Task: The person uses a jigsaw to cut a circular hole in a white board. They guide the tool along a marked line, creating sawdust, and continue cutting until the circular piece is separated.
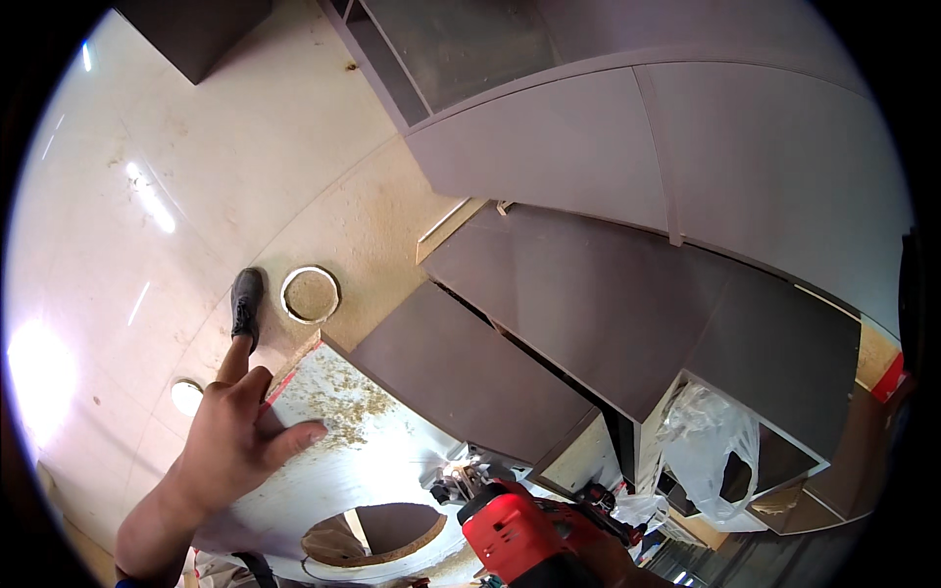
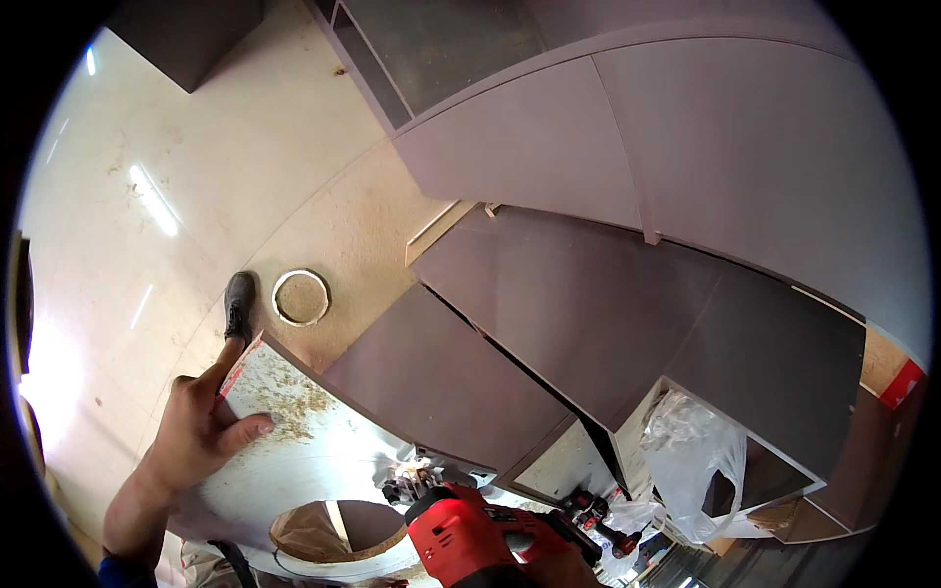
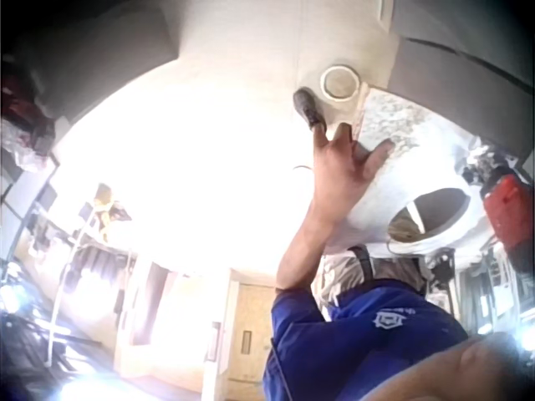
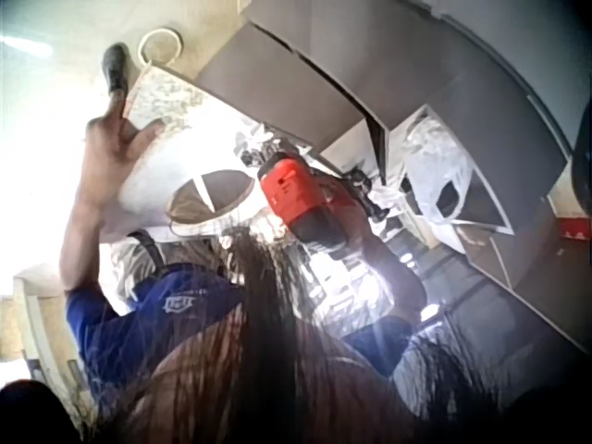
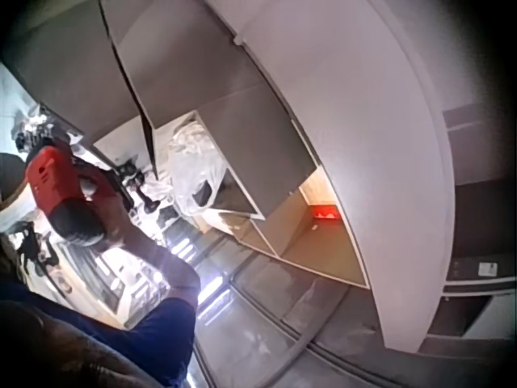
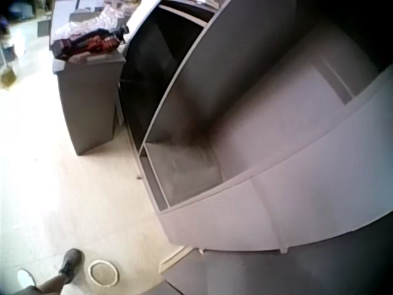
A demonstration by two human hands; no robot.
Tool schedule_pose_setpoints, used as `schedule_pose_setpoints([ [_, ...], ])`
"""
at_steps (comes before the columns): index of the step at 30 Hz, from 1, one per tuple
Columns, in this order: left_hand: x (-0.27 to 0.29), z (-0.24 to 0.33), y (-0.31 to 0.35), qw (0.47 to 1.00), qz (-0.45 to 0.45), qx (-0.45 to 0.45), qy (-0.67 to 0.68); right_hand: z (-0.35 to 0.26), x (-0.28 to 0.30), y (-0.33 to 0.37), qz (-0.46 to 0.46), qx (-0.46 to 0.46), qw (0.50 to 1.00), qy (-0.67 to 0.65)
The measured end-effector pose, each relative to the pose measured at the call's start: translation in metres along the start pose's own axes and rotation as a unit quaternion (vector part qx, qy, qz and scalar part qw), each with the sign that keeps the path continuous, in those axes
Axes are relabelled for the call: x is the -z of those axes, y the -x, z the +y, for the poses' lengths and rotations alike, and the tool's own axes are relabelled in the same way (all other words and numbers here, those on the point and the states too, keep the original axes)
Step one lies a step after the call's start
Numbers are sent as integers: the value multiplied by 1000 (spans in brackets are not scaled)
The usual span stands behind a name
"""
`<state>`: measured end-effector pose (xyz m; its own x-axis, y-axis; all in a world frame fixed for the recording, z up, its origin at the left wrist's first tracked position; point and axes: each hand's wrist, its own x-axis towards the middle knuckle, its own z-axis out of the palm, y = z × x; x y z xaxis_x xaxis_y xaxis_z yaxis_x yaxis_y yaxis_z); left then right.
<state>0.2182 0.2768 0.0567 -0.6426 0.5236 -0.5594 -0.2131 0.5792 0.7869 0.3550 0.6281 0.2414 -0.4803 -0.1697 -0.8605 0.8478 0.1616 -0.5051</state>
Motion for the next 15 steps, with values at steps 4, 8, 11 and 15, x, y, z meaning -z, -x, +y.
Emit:
schedule_pose_setpoints([
  [4, -2, -1, -2, 1000, -11, 1, -16, 1, 0, 4, 4, -1, 1000, -5],
  [8, -1, -2, 3, 1000, 9, 17, 10, 0, -1, 3, 0, -5, 1000, -7],
  [11, -7, -7, 3, 998, 39, -4, 40, 3, 0, 2, 0, -13, 1000, -17],
  [15, -4, 1, 0, 996, 27, 29, 79, 5, -1, 4, 7, -23, 999, -27],
])
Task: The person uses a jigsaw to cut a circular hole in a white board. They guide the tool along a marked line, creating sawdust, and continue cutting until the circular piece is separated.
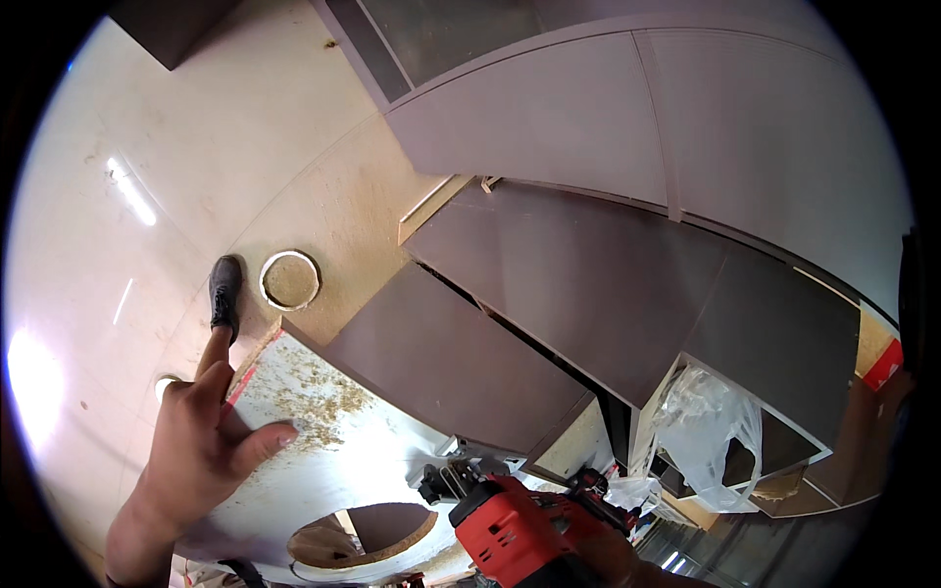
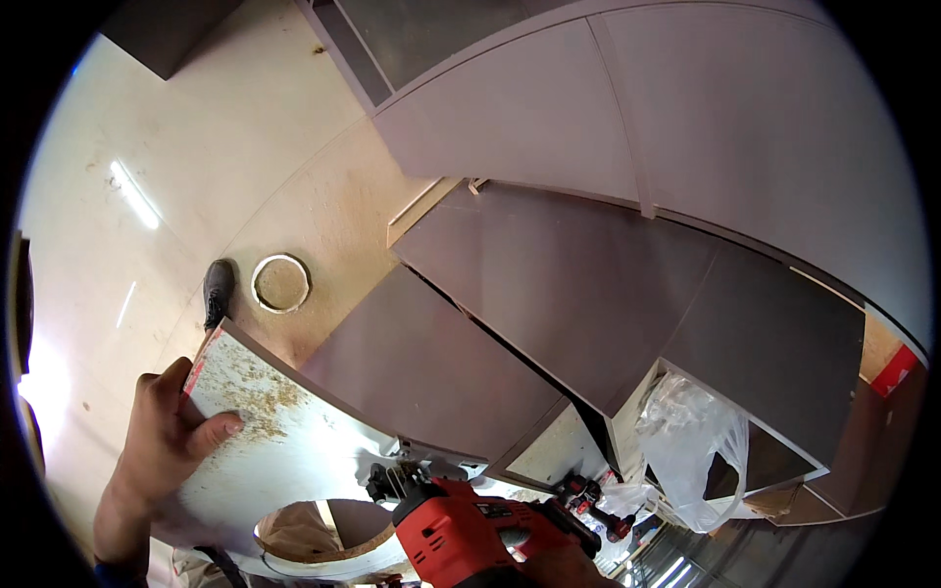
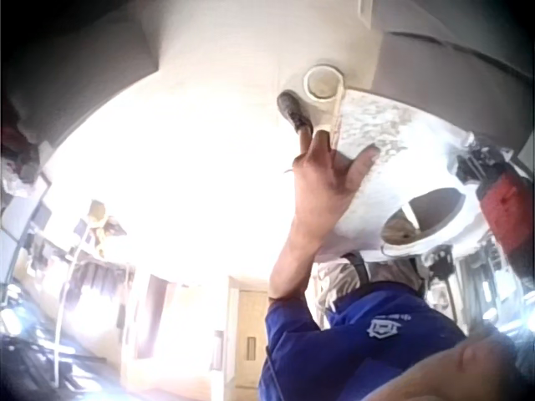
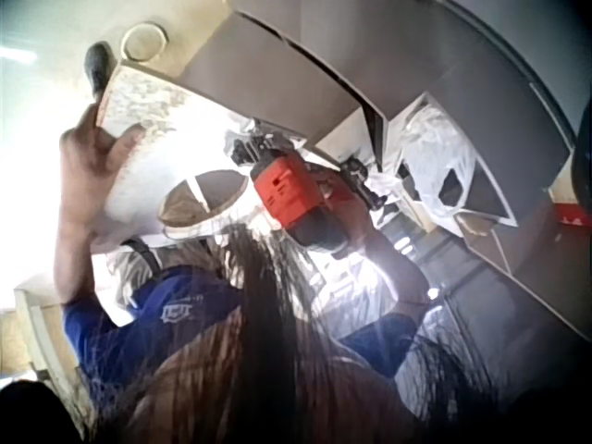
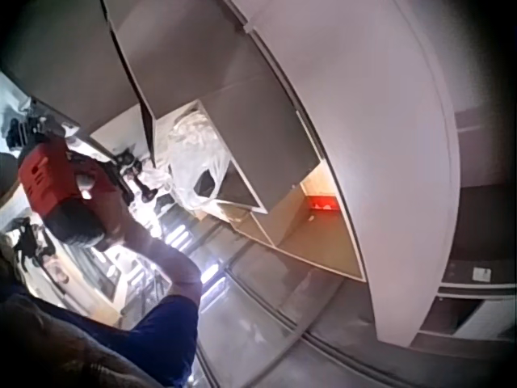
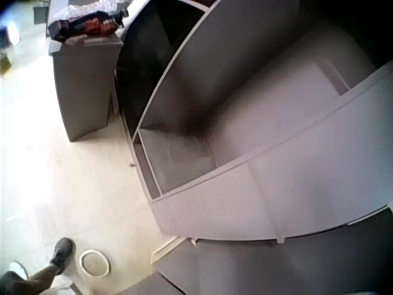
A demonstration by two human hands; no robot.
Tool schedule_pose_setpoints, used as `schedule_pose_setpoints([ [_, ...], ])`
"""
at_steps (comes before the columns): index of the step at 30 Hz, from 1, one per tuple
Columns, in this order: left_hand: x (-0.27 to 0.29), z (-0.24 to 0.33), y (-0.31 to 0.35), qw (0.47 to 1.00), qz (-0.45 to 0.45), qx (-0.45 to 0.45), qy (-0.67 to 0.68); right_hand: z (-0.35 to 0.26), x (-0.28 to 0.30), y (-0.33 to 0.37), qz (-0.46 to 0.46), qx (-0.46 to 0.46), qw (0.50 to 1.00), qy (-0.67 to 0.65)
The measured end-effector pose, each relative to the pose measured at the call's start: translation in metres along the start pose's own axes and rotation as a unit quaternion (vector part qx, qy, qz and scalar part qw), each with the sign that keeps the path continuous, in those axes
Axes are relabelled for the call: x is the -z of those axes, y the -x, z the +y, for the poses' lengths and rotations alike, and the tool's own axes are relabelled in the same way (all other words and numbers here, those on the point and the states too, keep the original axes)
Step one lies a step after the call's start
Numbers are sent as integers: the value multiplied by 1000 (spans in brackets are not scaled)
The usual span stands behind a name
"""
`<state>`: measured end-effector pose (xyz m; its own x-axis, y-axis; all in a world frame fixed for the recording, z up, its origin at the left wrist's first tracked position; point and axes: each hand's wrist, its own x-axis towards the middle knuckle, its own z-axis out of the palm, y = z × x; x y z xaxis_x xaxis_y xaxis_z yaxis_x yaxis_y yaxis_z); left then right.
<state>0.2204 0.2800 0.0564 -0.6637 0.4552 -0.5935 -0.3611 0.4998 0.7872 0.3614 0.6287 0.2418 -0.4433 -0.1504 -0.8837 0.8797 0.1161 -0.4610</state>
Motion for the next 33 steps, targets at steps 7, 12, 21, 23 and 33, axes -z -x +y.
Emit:
schedule_pose_setpoints([
  [7, 1, 7, 1, 1000, 6, 0, 19, -4, -1, 5, -2, -3, 1000, -11],
  [12, 0, 3, 0, 1000, -2, -8, -9, 0, -4, 10, -3, 5, 1000, -15],
  [21, 3, 3, -1, 999, -18, 18, -30, -5, -6, 6, -17, -4, 1000, -19],
  [23, 2, 1, -1, 999, -12, -1, -39, -7, -7, 6, -17, -6, 1000, -19],
  [33, -2, -6, -2, 992, 25, -79, -91, -9, -9, 9, -18, -3, 1000, -18],
])
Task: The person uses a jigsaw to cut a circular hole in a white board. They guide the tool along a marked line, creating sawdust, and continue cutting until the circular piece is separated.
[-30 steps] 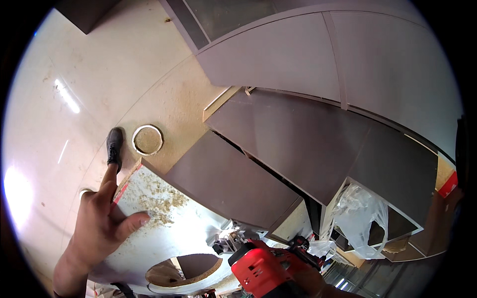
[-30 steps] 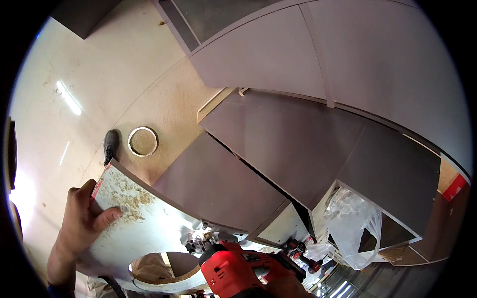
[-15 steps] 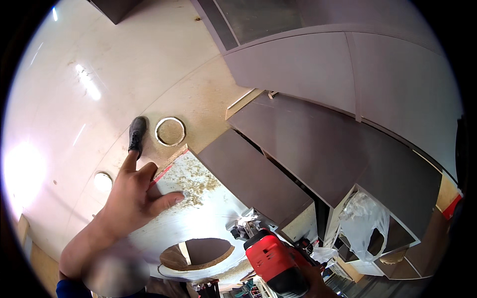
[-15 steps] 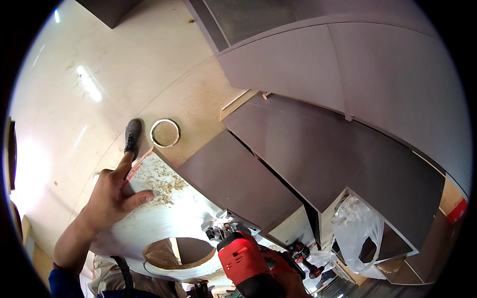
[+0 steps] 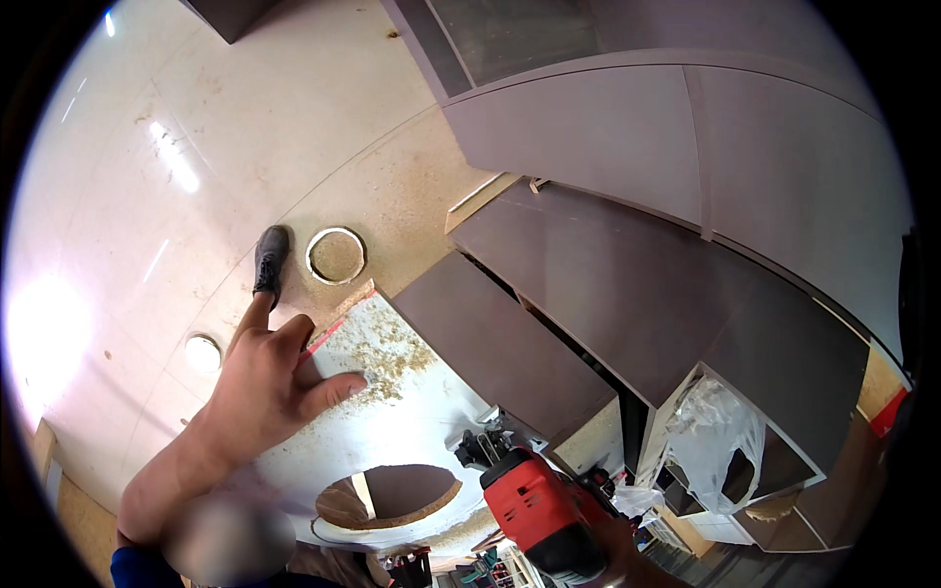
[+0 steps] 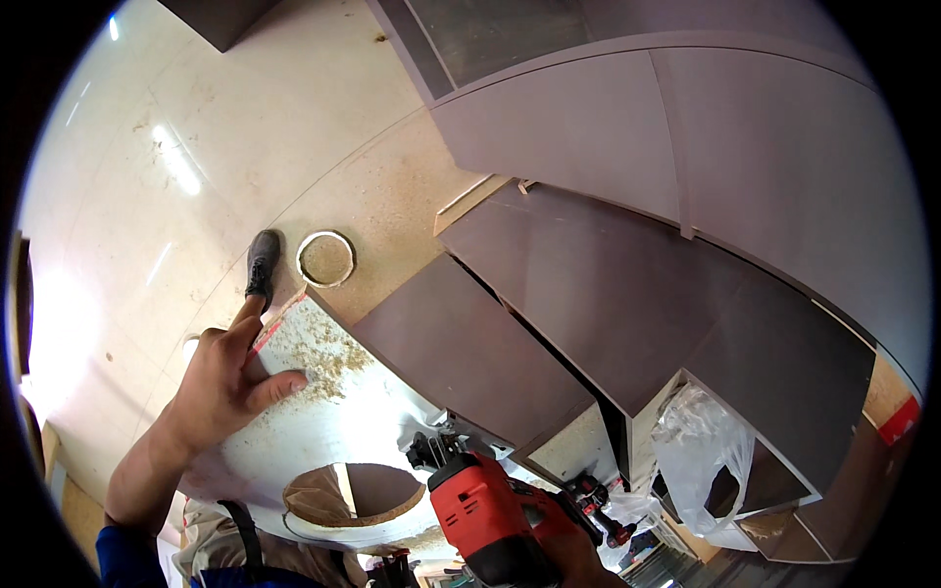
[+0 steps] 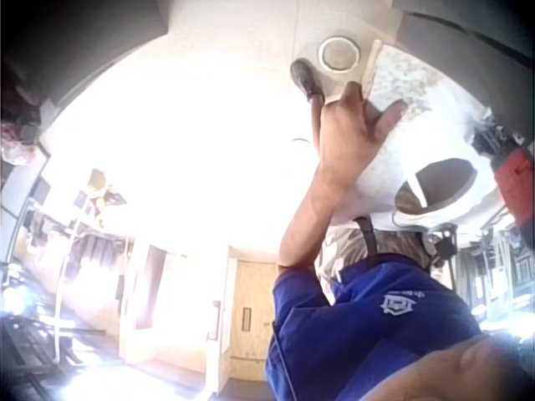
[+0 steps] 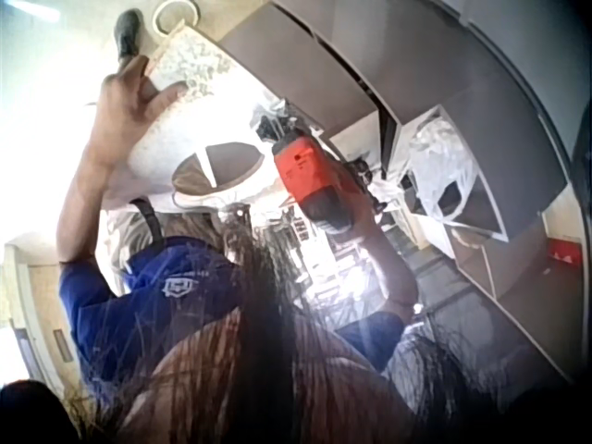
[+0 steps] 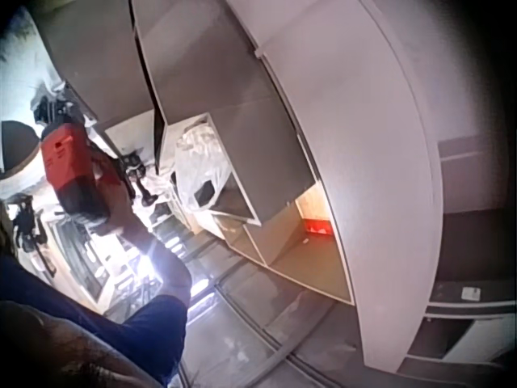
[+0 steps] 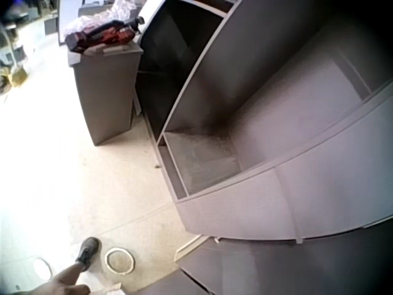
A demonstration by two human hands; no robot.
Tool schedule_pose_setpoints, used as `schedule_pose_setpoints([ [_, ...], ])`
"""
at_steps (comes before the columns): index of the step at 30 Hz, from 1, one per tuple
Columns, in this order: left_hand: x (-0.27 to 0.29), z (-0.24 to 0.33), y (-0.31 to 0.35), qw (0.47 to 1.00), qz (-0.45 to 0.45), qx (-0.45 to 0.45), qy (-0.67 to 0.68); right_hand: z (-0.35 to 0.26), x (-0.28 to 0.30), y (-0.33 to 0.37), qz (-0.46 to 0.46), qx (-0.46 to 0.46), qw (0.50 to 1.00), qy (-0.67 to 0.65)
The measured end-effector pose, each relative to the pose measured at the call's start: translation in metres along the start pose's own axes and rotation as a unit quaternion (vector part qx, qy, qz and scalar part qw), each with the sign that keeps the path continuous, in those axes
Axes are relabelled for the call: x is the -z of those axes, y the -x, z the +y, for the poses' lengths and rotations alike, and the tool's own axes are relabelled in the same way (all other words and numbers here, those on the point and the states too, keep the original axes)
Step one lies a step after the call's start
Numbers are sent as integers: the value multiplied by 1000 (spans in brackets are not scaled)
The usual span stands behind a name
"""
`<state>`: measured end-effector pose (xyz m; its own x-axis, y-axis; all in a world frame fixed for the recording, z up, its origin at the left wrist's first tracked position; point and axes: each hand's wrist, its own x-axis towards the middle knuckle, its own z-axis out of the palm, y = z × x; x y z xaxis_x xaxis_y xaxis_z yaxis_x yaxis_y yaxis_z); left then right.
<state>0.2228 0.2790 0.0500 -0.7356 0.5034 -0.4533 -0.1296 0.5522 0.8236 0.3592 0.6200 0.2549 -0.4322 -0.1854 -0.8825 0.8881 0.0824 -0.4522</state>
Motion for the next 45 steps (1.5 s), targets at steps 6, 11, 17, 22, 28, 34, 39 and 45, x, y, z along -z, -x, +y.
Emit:
schedule_pose_setpoints([
  [6, 3, 3, 0, 1000, -4, 2, -9, -3, -3, 3, -3, 2, 1000, 4],
  [11, 8, 7, 2, 999, -20, 9, -25, -4, -5, 6, -1, 1, 1000, 4],
  [17, 14, 12, 2, 999, -42, 32, -4, -11, -10, 12, 1, -1, 1000, 10],
  [22, 13, 15, 0, 993, -60, 91, 37, -14, -13, 6, -9, 14, 1000, 23],
  [28, 13, 17, -1, 993, -67, 97, 24, 4, -11, 9, 30, -3, 999, -28],
  [34, 16, 22, 1, 991, -65, 107, 44, -10, -10, 0, -2, -2, 1000, 2],
  [39, 13, 20, 0, 996, -51, 71, 18, -14, -8, -7, -31, 0, 999, 17],
  [45, 8, 17, 3, 999, -28, 25, 31, -28, -11, 1, -4, -49, 999, -24],
])
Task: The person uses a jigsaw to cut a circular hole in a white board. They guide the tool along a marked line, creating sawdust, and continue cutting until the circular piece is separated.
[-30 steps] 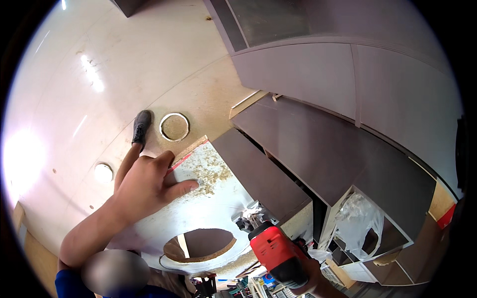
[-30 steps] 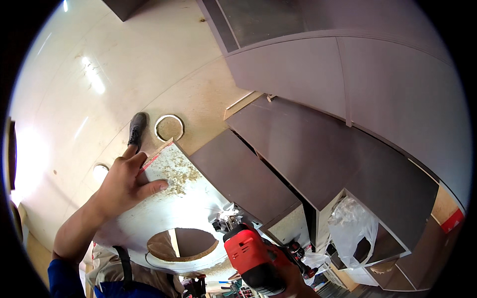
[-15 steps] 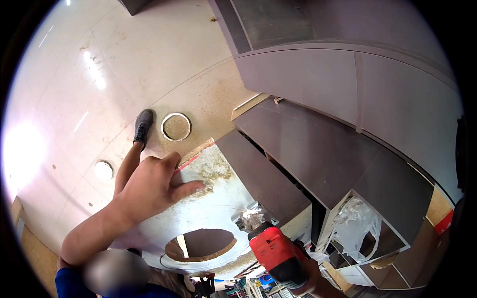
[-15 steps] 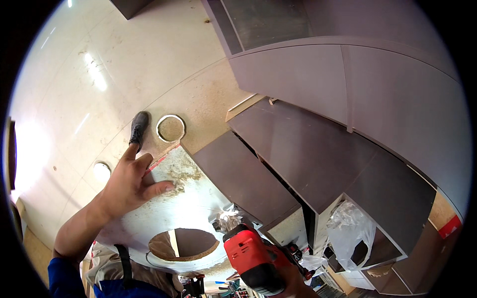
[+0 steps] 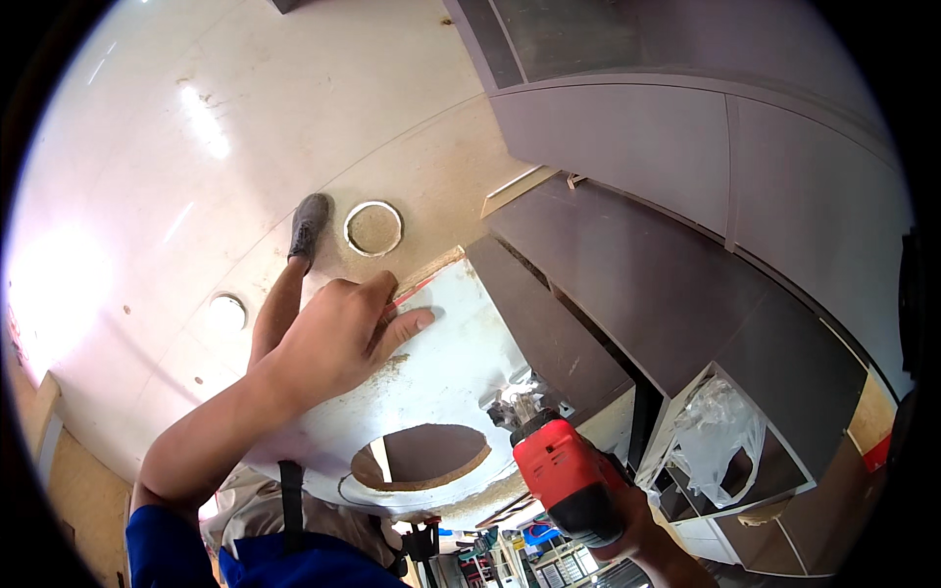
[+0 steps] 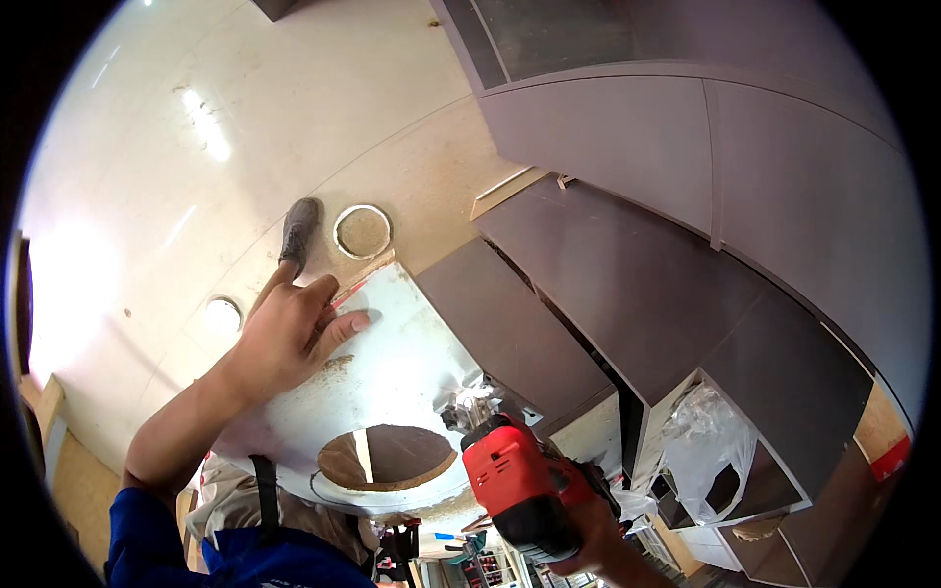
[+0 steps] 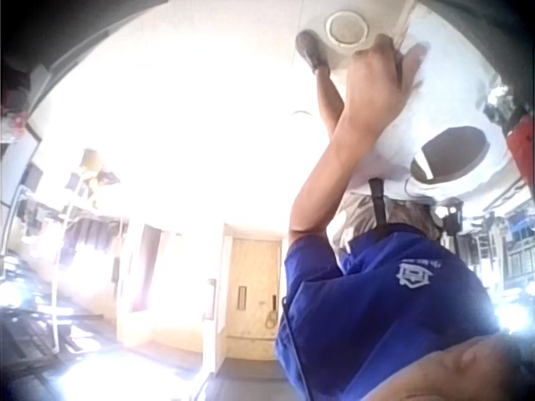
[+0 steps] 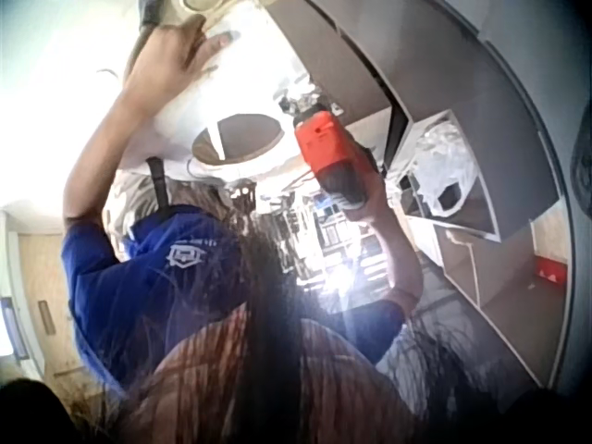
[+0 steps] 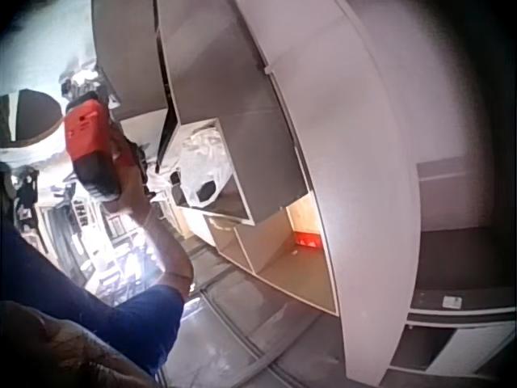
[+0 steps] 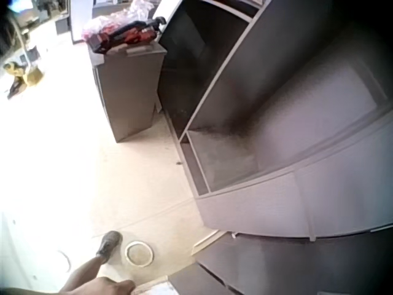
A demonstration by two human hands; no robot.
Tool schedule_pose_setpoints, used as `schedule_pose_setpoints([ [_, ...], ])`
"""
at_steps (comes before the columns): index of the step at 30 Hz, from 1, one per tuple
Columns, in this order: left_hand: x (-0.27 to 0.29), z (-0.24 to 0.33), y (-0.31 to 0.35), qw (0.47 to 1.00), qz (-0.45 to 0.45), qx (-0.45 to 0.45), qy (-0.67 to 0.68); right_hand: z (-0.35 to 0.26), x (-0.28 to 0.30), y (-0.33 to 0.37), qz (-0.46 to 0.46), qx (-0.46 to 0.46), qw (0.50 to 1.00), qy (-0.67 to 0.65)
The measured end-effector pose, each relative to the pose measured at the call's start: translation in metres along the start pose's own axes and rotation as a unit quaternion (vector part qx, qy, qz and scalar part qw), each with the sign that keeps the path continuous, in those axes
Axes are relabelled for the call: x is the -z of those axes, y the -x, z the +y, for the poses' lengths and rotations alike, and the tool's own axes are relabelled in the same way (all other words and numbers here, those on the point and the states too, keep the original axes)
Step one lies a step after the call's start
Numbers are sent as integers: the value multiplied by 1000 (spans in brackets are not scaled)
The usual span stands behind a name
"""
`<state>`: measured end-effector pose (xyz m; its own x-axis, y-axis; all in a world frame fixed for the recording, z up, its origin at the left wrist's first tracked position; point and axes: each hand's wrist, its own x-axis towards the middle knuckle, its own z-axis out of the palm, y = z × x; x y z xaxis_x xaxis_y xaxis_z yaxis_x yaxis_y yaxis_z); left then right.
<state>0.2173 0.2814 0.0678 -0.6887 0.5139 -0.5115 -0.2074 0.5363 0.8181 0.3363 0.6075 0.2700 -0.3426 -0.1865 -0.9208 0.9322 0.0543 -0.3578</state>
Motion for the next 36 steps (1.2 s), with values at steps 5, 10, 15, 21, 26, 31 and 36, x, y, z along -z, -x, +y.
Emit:
schedule_pose_setpoints([
  [5, 2, 8, -1, 1000, 0, 5, -16, -16, -3, -4, 5, -24, 997, 78],
  [10, 0, 6, 0, 999, 4, 8, -37, -17, -3, -6, 7, -29, 996, 88],
  [15, 0, 6, 2, 1000, 13, 2, -23, -23, -9, -5, 1, -17, 992, 127],
  [21, -1, 8, 0, 1000, 6, 22, 8, -15, -2, -8, -2, -15, 997, 73],
  [26, -4, 0, 1, 999, 21, -1, 38, -20, -4, -11, -18, -9, 996, 87],
  [31, -2, -2, 0, 999, 17, -3, 45, -18, -4, -17, -43, 11, 997, 57],
  [36, -1, 9, 0, 999, 22, -2, 39, -27, -20, -8, -1, 35, 997, 64],
])
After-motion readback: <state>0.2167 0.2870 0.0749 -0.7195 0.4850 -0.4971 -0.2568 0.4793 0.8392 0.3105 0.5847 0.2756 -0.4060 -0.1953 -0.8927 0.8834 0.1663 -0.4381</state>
